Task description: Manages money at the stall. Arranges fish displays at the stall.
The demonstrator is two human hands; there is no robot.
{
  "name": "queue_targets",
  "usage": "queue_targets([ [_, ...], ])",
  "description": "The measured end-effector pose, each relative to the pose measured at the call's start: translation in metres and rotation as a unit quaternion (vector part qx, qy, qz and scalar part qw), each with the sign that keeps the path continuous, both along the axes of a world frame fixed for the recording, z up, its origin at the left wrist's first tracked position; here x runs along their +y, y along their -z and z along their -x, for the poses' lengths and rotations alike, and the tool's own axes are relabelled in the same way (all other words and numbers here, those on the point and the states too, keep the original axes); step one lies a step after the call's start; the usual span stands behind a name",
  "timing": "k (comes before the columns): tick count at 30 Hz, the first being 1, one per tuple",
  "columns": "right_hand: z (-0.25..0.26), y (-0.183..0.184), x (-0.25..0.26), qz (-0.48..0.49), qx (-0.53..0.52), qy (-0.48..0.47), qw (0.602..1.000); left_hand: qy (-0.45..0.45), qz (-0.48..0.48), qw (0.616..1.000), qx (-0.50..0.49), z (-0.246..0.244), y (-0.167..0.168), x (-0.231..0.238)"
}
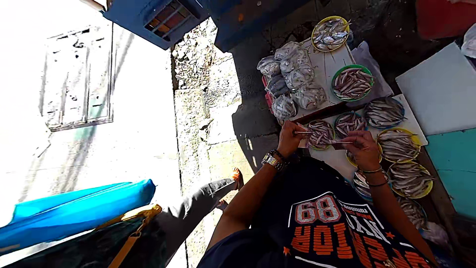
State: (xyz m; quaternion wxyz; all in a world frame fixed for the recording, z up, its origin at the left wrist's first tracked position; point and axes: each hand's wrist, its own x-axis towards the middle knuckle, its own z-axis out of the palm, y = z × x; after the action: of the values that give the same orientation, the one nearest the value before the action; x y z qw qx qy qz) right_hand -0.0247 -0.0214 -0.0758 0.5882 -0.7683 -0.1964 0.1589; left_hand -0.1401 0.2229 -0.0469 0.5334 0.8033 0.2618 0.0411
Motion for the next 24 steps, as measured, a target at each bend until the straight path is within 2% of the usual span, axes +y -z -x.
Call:
queue_targets([
  [2,-0.002,-0.008,-0.002,-0.022,-0.022,-0.064,0.997,-0.010,-0.023,0.998,-0.052,0.002,0.006,0.006],
  [5,0.002,-0.032,0.015,-0.107,0.067,-0.112,0.986,-0.015,0.033,0.992,-0.118,-0.004,0.013,0.008],
  [8,0.009,-0.041,0.042,-0.121,0.070,-0.091,0.986,0.020,0.201,0.971,-0.130,-0.010,-0.003,-0.002],
  [11,0.013,-0.045,0.060,-0.087,0.005,-0.037,0.996,0.045,0.243,0.961,-0.127,-0.009,-0.017,-0.011],
  [13,0.015,-0.046,0.066,-0.066,-0.031,-0.028,0.997,0.045,0.258,0.954,-0.145,-0.014,-0.015,-0.015],
  [15,0.019,-0.044,0.072,-0.087,-0.009,-0.026,0.996,0.066,0.252,0.953,-0.157,-0.017,-0.014,-0.018],
  [17,0.017,-0.037,0.079,-0.113,0.061,-0.023,0.991,0.116,0.238,0.953,-0.150,-0.016,-0.015,-0.017],
  [20,0.010,-0.035,0.067,-0.078,0.149,-0.094,0.981,0.213,0.224,0.948,-0.082,-0.009,-0.019,-0.012],
  [22,0.008,-0.039,0.053,-0.027,0.147,-0.175,0.973,0.276,0.184,0.942,-0.057,-0.005,-0.019,-0.013],
  [24,0.010,-0.040,0.042,0.042,0.094,-0.238,0.966,0.312,0.149,0.938,-0.039,-0.005,-0.018,-0.013],
])
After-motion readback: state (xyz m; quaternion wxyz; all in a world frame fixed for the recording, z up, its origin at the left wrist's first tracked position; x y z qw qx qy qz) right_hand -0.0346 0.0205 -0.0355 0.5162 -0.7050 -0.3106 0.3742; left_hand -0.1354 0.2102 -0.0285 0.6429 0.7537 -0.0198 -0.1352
